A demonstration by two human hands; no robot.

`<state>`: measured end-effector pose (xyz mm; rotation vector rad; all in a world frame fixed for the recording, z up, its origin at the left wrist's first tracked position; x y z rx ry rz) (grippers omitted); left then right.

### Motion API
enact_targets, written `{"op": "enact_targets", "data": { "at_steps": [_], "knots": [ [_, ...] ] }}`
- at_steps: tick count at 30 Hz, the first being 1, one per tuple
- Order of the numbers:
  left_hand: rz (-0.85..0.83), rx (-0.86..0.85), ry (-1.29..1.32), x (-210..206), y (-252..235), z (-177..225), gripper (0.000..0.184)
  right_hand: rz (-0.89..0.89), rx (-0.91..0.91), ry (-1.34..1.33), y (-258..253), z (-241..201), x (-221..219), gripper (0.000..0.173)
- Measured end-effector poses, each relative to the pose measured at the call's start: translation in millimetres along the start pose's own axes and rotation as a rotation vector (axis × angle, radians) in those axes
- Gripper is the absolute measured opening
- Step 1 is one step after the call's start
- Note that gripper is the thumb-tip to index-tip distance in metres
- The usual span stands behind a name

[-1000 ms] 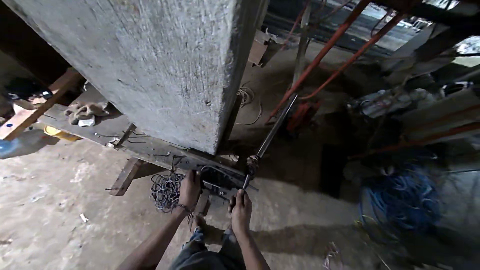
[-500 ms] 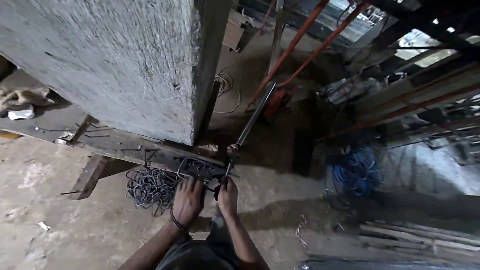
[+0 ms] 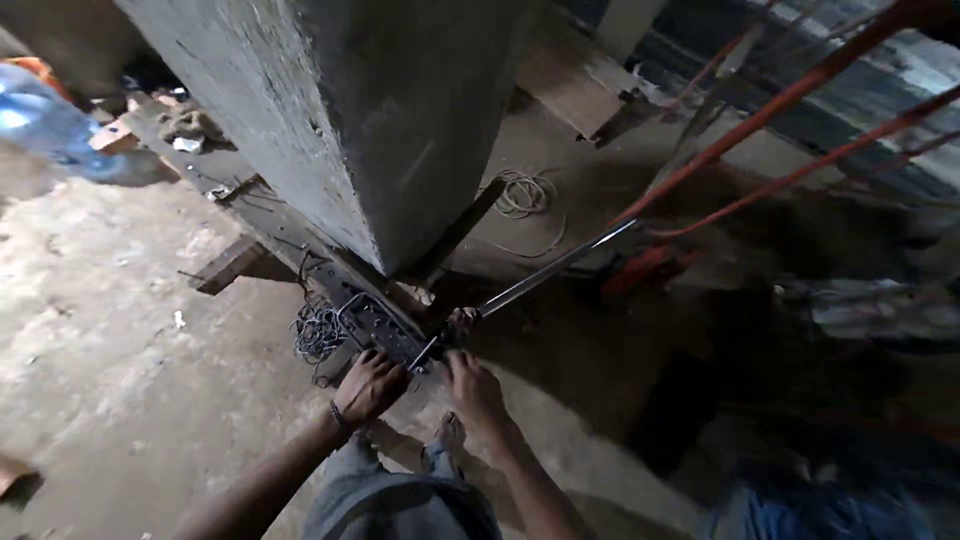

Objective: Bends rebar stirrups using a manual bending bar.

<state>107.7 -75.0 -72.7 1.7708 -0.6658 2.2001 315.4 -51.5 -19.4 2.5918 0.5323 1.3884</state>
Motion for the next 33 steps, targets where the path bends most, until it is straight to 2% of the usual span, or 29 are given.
{"op": "enact_targets", "data": {
  "at_steps": [3, 8, 10, 12, 14, 16, 17, 19, 21, 22, 24, 27, 30, 31, 33],
  "knots": [
    [0.011, 0.036, -0.016, -1.3, 0.9, 2.3, 0.037, -0.073, 0.18, 0.037, -4.1, -1.1, -3.0, 0.043],
    [0.007, 0.07, -0.026, -4.0, -5.7, 4.9, 0.038, -0.291, 0.06, 0.089, -9.7, -21.1, 11.2, 0.034],
    [-0.005, 0.083, -0.01, -6.3, -4.2, 4.0, 0.044, -0.333, 0.02, 0.11, -8.9, -29.1, 11.2, 0.034],
    [0.0, 0.087, -0.017, -7.0, -4.7, 1.9, 0.051, -0.367, 0.016, 0.018, -14.8, -21.1, 13.4, 0.037],
    [0.036, 0.084, -0.024, -8.8, -5.8, 2.6, 0.051, -0.33, 0.036, -0.196, -30.8, 10.0, 28.5, 0.045],
    [0.052, 0.072, -0.052, -6.7, -8.8, 2.6, 0.05, -0.105, 0.01, -0.306, -53.8, 46.7, 69.9, 0.037],
    [0.05, 0.07, -0.075, -5.7, -9.0, 3.4, 0.05, -0.006, -0.023, -0.189, -68.6, 65.8, 94.0, 0.037],
    [0.052, 0.06, -0.091, -4.9, -6.3, 6.1, 0.047, 0.132, 0.056, 0.145, -112.9, 110.1, 130.3, 0.063],
    [0.058, 0.06, -0.092, -5.7, -7.0, 4.4, 0.046, 0.128, 0.189, 0.295, -167.4, 149.8, 150.9, 0.078],
    [0.054, 0.068, -0.093, -6.8, -6.6, 4.4, 0.046, 0.095, 0.224, 0.365, -185.4, 168.0, 153.1, 0.073],
    [0.053, 0.093, -0.09, -8.1, -4.8, 4.7, 0.048, 0.042, 0.258, 0.496, -199.7, 194.3, 148.5, 0.05],
    [0.086, 0.095, -0.094, -9.3, -3.1, 3.1, 0.051, -0.051, 0.141, 0.48, -163.2, 212.4, 143.2, 0.035],
    [0.115, 0.076, -0.115, -4.9, -4.4, 4.8, 0.051, -0.113, -0.022, 0.365, -103.2, 229.2, 140.5, 0.047],
    [0.112, 0.074, -0.117, -2.9, -5.1, 5.4, 0.051, -0.09, -0.04, 0.316, -83.1, 235.3, 141.4, 0.044],
    [0.102, 0.081, -0.114, -0.5, -5.2, 7.6, 0.048, 0.059, 0.054, 0.251, -49.0, 259.2, 146.8, 0.034]
  ]
}}
Point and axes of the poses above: each hand's wrist, its own y-axis away from the middle knuckle, its own x-axis out of the back of the hand, z = x × y, the point moved 3 cm from there along -y, towards the middle knuckle, and after that the axes turned 10 degrees about -y, right-handed, at the moved point
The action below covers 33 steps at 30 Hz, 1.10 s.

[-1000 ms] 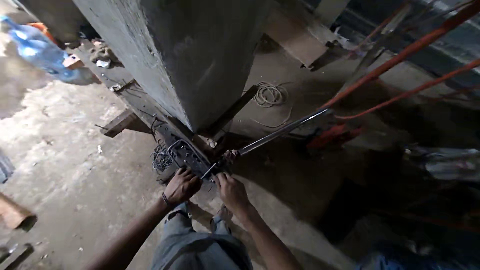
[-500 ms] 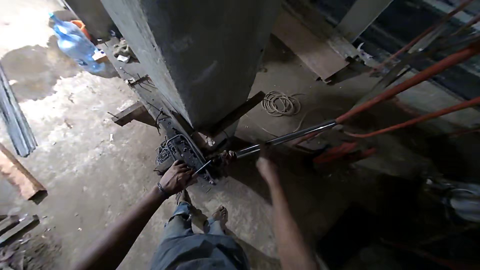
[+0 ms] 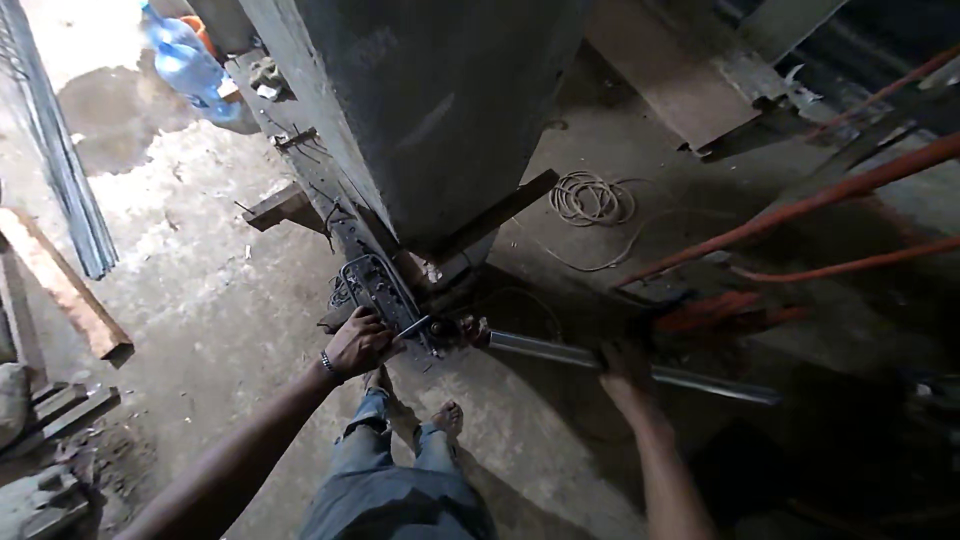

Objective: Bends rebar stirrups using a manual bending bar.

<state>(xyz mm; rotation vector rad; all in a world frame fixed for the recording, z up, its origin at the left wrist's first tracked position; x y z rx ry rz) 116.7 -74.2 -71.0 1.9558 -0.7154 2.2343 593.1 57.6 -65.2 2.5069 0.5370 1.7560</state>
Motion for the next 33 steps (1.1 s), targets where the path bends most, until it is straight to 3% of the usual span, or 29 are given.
{"op": "enact_targets", "data": {
  "at_steps": [2, 5, 7, 11, 15, 18, 22, 26, 29, 33],
  "knots": [
    [-0.013, 0.014, -0.011, 0.5, -1.1, -0.4, 0.048, 0.072, -0.099, 0.044, 21.4, 37.6, 4.6, 0.039],
    [-0.002, 0.027, -0.021, -2.9, -2.6, 0.6, 0.05, 0.028, -0.328, 0.086, 25.8, 86.5, 16.6, 0.048],
    [-0.011, 0.026, -0.028, -3.2, -4.0, 0.7, 0.05, -0.003, -0.268, 0.12, 5.6, 85.9, 26.5, 0.044],
    [-0.061, 0.002, -0.03, -0.9, -2.8, 1.8, 0.05, -0.07, -0.132, 0.176, -45.8, 42.5, 40.1, 0.038],
    [-0.054, 0.016, -0.041, 1.8, -4.8, 3.7, 0.048, -0.118, -0.053, 0.135, -55.5, 73.7, 38.5, 0.043],
    [-0.044, -0.007, -0.051, 3.9, -5.1, 3.3, 0.048, -0.041, -0.106, 0.138, -38.0, 126.7, 36.2, 0.062],
    [-0.026, -0.021, -0.056, 2.0, -6.7, 1.4, 0.047, 0.05, -0.192, 0.075, -20.9, 141.1, 50.0, 0.043],
    [-0.016, -0.012, -0.069, -1.3, -2.8, 0.2, 0.049, 0.063, -0.187, 0.055, 14.5, 158.0, 26.3, 0.051],
    [-0.048, -0.02, -0.045, -0.3, -1.5, -3.4, 0.046, 0.067, -0.397, 0.029, 84.0, 143.5, 8.1, 0.05],
    [-0.025, -0.053, -0.047, -2.4, -3.9, -7.6, 0.042, 0.13, -0.437, 0.039, 122.2, 120.7, 8.3, 0.032]
  ]
}}
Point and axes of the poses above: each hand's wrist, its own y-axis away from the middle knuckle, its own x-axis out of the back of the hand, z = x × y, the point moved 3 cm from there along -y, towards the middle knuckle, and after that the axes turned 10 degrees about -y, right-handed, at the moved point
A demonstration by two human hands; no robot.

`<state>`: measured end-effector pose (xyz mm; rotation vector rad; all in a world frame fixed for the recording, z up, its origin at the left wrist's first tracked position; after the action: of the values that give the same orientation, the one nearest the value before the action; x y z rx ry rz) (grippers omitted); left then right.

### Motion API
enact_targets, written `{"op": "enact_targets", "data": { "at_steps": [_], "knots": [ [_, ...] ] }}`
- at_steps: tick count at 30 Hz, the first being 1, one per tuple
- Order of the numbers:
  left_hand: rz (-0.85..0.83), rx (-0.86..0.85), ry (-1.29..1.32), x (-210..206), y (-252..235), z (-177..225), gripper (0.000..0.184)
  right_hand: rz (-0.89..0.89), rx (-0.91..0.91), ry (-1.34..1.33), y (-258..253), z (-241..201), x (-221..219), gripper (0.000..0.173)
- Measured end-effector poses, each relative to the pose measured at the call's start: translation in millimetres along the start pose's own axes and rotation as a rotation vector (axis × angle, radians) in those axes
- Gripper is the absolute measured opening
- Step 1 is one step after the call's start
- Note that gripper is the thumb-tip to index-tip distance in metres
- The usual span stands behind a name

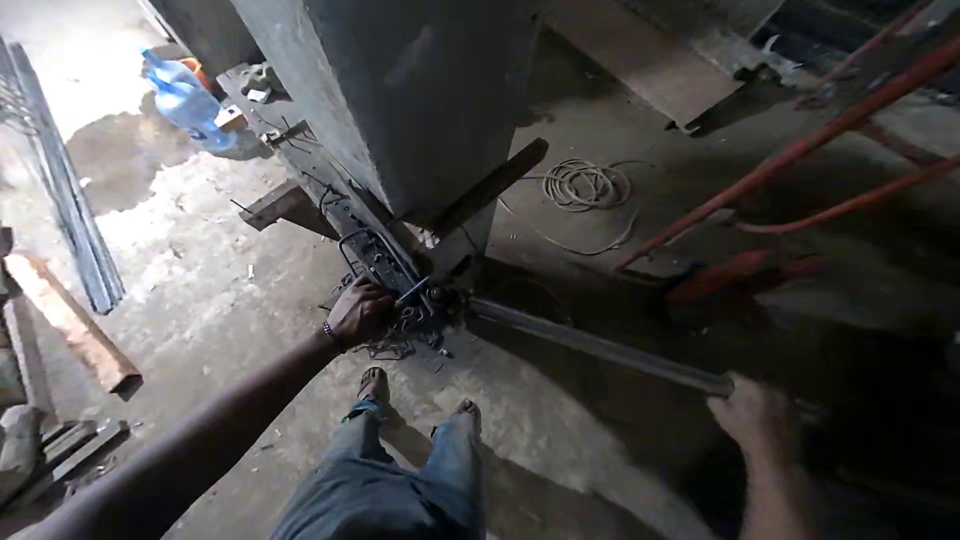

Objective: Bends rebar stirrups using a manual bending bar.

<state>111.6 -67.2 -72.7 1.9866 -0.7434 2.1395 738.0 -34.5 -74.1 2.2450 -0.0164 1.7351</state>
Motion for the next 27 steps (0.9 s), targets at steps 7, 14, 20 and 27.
{"op": "enact_targets", "data": {
  "at_steps": [7, 14, 20, 27],
  "knots": [
    [-0.006, -0.003, -0.032, 2.3, -6.5, 0.8, 0.047, 0.102, -0.003, -0.046, -8.9, -4.2, -8.2, 0.039],
    [-0.013, -0.036, -0.064, 4.6, -6.7, 2.1, 0.046, 0.173, -0.003, -0.075, 15.3, -3.0, -12.3, 0.033],
    [0.002, -0.073, 0.059, -2.1, 3.1, -14.8, 0.048, 0.193, -0.114, -0.031, 34.1, -0.2, -20.9, 0.031],
    [0.011, -0.139, 0.094, 12.7, 0.7, -68.8, 0.041, 0.312, -0.279, -0.078, 160.6, -9.5, -49.7, 0.026]
  ]
}}
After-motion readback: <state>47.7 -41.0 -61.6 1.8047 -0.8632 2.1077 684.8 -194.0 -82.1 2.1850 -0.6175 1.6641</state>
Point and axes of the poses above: each hand's wrist, its own y-axis away from the middle knuckle, its own x-axis out of the back of the hand, z = x × y, the point moved 3 cm from there along -y, towards the middle knuckle, and after that the axes turned 10 degrees about -y, right-handed, at the moved point
